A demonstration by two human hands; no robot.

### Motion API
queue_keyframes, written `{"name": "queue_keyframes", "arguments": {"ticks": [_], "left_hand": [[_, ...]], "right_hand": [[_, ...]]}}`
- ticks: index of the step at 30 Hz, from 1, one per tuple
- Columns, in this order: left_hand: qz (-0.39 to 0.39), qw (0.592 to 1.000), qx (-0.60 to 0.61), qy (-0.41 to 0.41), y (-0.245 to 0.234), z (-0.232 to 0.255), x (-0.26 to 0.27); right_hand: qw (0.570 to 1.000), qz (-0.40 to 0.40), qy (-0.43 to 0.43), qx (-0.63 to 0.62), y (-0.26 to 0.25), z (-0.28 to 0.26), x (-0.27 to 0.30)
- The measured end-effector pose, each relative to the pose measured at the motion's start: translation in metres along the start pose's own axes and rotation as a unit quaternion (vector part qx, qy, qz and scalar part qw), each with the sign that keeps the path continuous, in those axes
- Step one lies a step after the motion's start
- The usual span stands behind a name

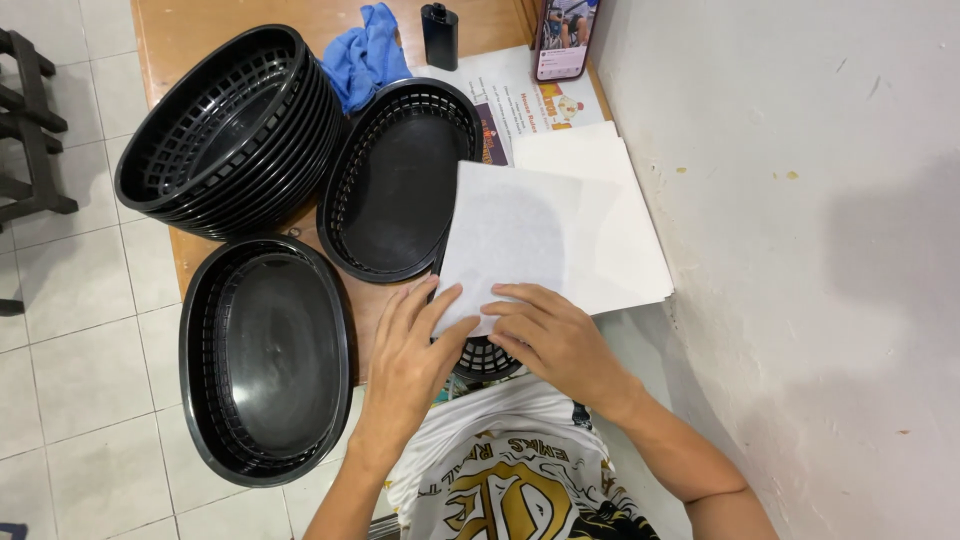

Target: Lining black plastic serving baskets with rectangular white paper sheets.

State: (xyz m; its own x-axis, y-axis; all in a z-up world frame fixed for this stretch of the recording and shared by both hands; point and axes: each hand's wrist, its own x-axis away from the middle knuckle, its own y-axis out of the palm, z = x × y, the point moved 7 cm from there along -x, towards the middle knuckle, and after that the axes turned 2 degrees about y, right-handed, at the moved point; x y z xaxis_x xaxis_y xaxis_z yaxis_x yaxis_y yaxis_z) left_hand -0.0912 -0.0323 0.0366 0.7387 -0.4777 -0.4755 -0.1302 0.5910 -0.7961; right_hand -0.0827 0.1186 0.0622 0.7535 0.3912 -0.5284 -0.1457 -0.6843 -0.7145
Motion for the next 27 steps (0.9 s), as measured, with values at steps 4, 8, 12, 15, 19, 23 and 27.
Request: {"name": "queue_keyframes", "arguments": {"ticks": [4, 8, 12, 15, 19, 23, 27], "left_hand": [[-0.001, 0.999, 0.024, 0.026, -0.009, 0.007, 0.005], [-0.001, 1.0, 0.016, 0.006, -0.007, 0.001, 0.016], [0.003, 1.0, 0.004, -0.002, -0.017, 0.002, 0.019], [0.002, 1.0, -0.009, -0.01, -0.017, 0.002, 0.022], [-0.024, 0.999, 0.006, -0.022, -0.012, -0.001, 0.025], [-0.081, 0.997, -0.002, -0.002, -0.02, 0.002, 0.021], [-0.099, 0.995, -0.028, 0.018, -0.041, 0.002, 0.012]], "right_hand": [[0.998, -0.061, -0.025, 0.007, 0.007, -0.01, 0.003], [0.997, -0.073, -0.016, -0.02, 0.016, -0.007, 0.011], [0.995, 0.022, 0.084, -0.046, -0.006, 0.029, 0.02], [0.973, 0.114, 0.197, 0.043, -0.019, 0.068, 0.029], [0.955, 0.106, 0.278, 0.007, -0.015, 0.088, 0.032], [0.963, 0.079, 0.258, -0.004, -0.004, 0.093, 0.029], [0.961, 0.099, 0.256, -0.014, -0.001, 0.096, 0.03]]}}
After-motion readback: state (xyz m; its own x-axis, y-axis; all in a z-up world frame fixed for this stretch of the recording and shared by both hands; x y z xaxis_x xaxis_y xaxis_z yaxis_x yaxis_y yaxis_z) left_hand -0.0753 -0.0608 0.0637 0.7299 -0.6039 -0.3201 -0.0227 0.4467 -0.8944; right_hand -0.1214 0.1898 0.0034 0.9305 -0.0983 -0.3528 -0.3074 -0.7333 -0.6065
